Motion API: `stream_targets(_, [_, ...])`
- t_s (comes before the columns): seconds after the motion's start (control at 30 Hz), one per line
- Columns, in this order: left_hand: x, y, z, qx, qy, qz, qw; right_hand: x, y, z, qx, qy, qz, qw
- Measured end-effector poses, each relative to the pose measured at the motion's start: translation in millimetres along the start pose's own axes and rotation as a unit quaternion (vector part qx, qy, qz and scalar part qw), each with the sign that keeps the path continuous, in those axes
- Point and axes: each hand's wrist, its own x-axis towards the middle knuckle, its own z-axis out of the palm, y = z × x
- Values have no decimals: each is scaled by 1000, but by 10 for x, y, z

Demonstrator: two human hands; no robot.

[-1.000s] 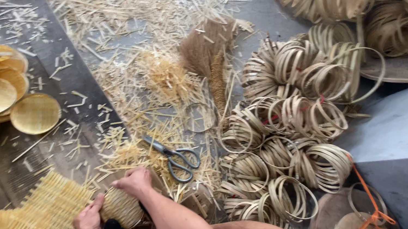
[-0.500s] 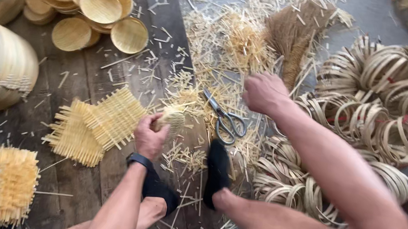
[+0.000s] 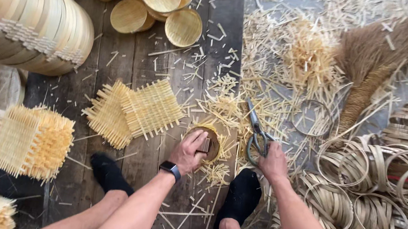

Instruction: The person weaves thin bamboo strips into small circular baskets. They use shears to trim the edges of the woven pieces and place the finished baskets into a stack. The workspace is cluttered with bamboo scraps and finished items.

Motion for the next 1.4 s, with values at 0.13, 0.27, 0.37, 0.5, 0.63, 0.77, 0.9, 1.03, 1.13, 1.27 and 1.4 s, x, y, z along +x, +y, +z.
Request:
stream_targets(0.13, [132, -61, 18, 4, 76, 40, 996, 252, 72, -140, -1, -115, 48, 992])
stream_targets(0.27, [262, 58, 75, 11, 190, -13, 982, 116, 20, -357, 69, -166, 52, 982])
stream_targets(0.37, [343, 22, 95, 35, 139, -74, 987, -231, -199, -599, 54, -196, 63, 977])
stream_targets(0.5, [420, 80, 231, -13, 164, -202, 965, -561, -397, -799, -40, -171, -1, 985])
stream_targets(0.63, [409, 246, 484, -20, 215, -207, 954, -533, -498, -650, -122, -66, -140, 980])
stream_targets(0.77, [373, 281, 541, -12, 211, -194, 958, -400, -585, -428, -219, -110, -68, 967])
stream_targets(0.9, [372, 254, 496, -6, 188, -185, 965, -337, -396, -442, -238, -117, -52, 963])
stream_targets(1.03, [371, 245, 485, -6, 176, -167, 970, -199, -380, -539, -262, -33, -145, 954])
stream_targets(1.13, [406, 246, 463, -18, 151, -158, 976, -124, -573, -492, -280, 48, -209, 936])
stream_targets(1.27, [402, 194, 373, -47, 99, -142, 984, 28, -403, -404, -301, -35, -159, 940])
stream_targets(1.4, [361, 75, 338, -51, 58, -84, 993, 76, -119, -494, -308, -35, -181, 933])
